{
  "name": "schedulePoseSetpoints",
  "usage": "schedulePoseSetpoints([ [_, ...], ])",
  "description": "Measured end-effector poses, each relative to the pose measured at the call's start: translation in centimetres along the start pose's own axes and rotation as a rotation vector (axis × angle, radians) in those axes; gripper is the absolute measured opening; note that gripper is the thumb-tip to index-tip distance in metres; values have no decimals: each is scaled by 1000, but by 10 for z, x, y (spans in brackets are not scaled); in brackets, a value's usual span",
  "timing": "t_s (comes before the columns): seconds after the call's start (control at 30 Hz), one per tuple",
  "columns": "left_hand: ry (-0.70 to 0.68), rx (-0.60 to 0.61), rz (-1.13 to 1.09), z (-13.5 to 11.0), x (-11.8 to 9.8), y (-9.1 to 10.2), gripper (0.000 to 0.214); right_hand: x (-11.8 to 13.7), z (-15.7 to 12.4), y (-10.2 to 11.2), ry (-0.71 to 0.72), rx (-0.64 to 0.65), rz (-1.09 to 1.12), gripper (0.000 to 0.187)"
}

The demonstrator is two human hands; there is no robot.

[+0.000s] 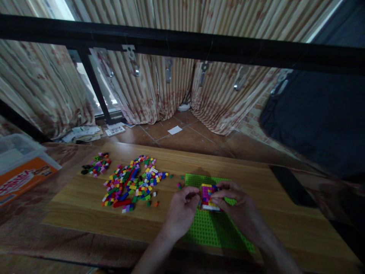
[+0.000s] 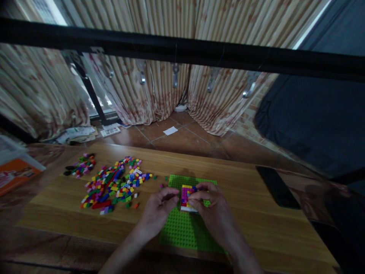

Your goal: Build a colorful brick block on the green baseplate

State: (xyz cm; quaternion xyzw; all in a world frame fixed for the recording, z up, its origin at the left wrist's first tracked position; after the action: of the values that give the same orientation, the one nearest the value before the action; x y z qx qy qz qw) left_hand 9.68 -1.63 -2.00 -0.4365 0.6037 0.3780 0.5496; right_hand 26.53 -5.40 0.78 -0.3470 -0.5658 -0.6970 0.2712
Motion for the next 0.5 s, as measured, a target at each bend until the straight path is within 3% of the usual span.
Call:
schedulePoseSetpoints([
  [0.5, -26, 19, 104, -2, -7, -3, 20, 7, -1, -4, -23, -105, -36, 13],
])
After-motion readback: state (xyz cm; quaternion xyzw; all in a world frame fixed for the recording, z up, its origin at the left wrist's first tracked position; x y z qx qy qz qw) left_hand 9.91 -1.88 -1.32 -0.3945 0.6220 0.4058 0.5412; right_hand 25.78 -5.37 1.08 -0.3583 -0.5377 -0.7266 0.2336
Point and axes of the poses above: each hand's wrist, its own z-axis towards the middle knuckle, its own y-axis out of the back of the hand, x = y × z, the point moved 5 cm from there along z, towards the middle knuckle, and after that the axes turned 1 degree about -y, right-handed, at the moved point
